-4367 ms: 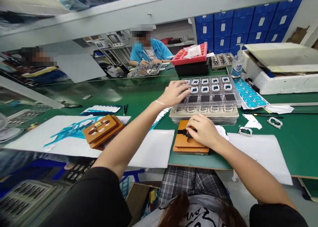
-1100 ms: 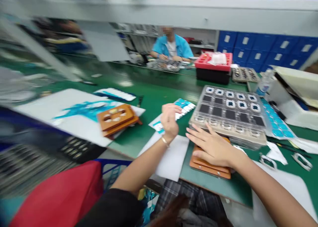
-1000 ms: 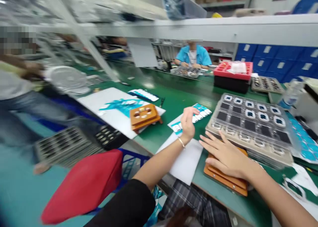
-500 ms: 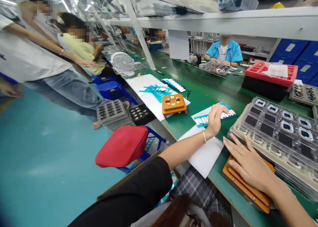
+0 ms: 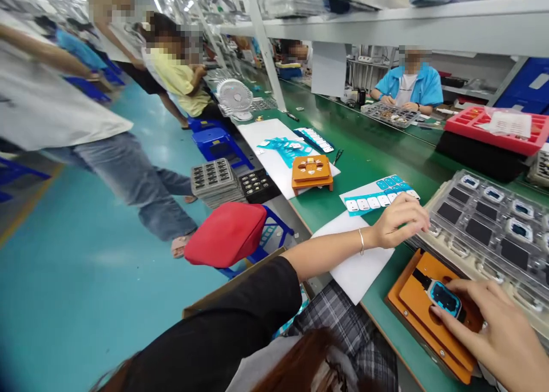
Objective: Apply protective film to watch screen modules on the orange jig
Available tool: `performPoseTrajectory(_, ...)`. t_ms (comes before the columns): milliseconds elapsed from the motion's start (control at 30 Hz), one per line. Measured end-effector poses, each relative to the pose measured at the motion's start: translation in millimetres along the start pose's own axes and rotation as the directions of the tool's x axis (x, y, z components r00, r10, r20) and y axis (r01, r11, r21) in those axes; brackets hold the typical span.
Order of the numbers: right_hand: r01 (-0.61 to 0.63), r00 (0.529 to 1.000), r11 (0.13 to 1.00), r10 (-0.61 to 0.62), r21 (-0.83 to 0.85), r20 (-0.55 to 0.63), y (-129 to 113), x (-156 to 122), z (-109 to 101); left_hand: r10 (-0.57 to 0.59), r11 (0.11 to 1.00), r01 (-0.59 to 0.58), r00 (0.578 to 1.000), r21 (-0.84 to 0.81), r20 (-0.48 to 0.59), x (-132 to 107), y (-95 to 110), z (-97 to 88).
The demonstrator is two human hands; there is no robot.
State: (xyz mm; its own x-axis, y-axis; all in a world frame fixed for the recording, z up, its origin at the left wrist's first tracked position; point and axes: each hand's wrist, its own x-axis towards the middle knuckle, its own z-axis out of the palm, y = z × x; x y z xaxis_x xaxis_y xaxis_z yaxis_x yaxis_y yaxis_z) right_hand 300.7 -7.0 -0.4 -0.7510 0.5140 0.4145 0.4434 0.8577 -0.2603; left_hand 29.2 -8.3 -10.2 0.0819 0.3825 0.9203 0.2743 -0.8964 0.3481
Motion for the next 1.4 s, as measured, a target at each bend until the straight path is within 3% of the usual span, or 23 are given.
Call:
performPoseTrajectory(67,-0.12,0.993,0.989,0.119,0.087,0.018,-4.0,-1.8,-2.4,0.051,0.997,-0.042,0.989,-0.069,0.138,0.4,5.0,0.6)
performPoseTrajectory(133,-0.246,0.964,0.915,0.265,0.32,-0.017,-16.9,-2.5,-5.5,0.041,0.994,-0.014,0.969,-0.109,0.244,-0.3,13.1,4.5)
performPoseTrajectory(167,-0.277,0.935,0.822,0.349,0.498,-0.055,-26.5,-1.9,-6.1,0.028,0.994,0.003,0.961,-0.111,0.275,-1.4,17.9,7.1)
performPoseTrajectory(233,-0.297,0.876,0.523,0.482,0.799,0.01,-48.2,2.3,-3.9,0.035,0.995,-0.006,0.958,-0.102,0.284,-5.0,26.3,11.8)
performPoseTrajectory(333,-0.339,0.826,0.077,0.502,0.938,0.258,-73.5,13.7,5.7,0.073,0.991,-0.048,0.978,-0.129,0.196,-11.3,31.2,14.9)
performPoseTrajectory(400,-0.313,0.826,-0.103,0.462,0.944,0.324,-81.4,18.9,11.8,0.068,0.986,-0.041,0.984,-0.163,0.165,-13.9,31.0,15.1)
performPoseTrajectory(467,-0.29,0.84,-0.154,0.431,0.945,0.328,-84.3,19.4,15.7,0.067,0.978,-0.034,0.986,-0.205,0.155,-15.0,31.4,14.5)
performPoseTrajectory(533,-0.258,0.854,-0.065,0.451,0.964,0.259,-84.6,16.8,17.6,0.082,0.969,-0.045,0.986,-0.241,0.145,-14.8,33.3,13.6)
performPoseTrajectory(567,-0.217,0.855,0.035,0.488,0.976,0.173,-84.3,15.3,17.7,0.09,0.968,-0.052,0.985,-0.247,0.145,-14.3,34.8,13.0)
performPoseTrajectory(633,-0.11,0.831,0.344,0.547,0.933,-0.104,-83.6,13.1,16.4,0.105,0.972,-0.066,0.981,-0.227,0.162,-12.6,37.8,11.9)
performPoseTrajectory(700,-0.049,0.796,0.67,0.474,0.741,-0.376,-83.5,12.3,13.5,0.122,0.978,-0.085,0.973,-0.189,0.194,-10.4,40.2,10.9)
performPoseTrajectory(733,-0.035,0.796,0.781,0.399,0.624,-0.455,-83.8,12.3,11.9,0.135,0.98,-0.099,0.969,-0.174,0.208,-9.4,41.0,10.5)
performPoseTrajectory(800,-0.016,0.817,0.89,0.275,0.456,-0.507,-85.2,12.7,9.1,0.163,0.978,-0.128,0.962,-0.163,0.22,-7.8,41.8,9.9)
performPoseTrajectory(967,-0.005,0.837,0.913,0.227,0.407,-0.498,-88.2,12.1,8.4,0.184,0.977,-0.154,0.957,-0.149,0.222,-7.0,40.3,9.4)
performPoseTrajectory(1233,-0.127,0.851,0.839,0.366,0.529,-0.377,-81.4,11.4,7.3,0.189,0.982,-0.176,0.95,-0.072,0.25,-12.8,38.7,12.1)
performPoseTrajectory(1400,-0.067,0.844,0.896,0.285,0.438,-0.454,-84.6,12.5,4.9,0.153,0.987,-0.136,0.957,-0.087,0.248,-12.7,40.6,12.1)
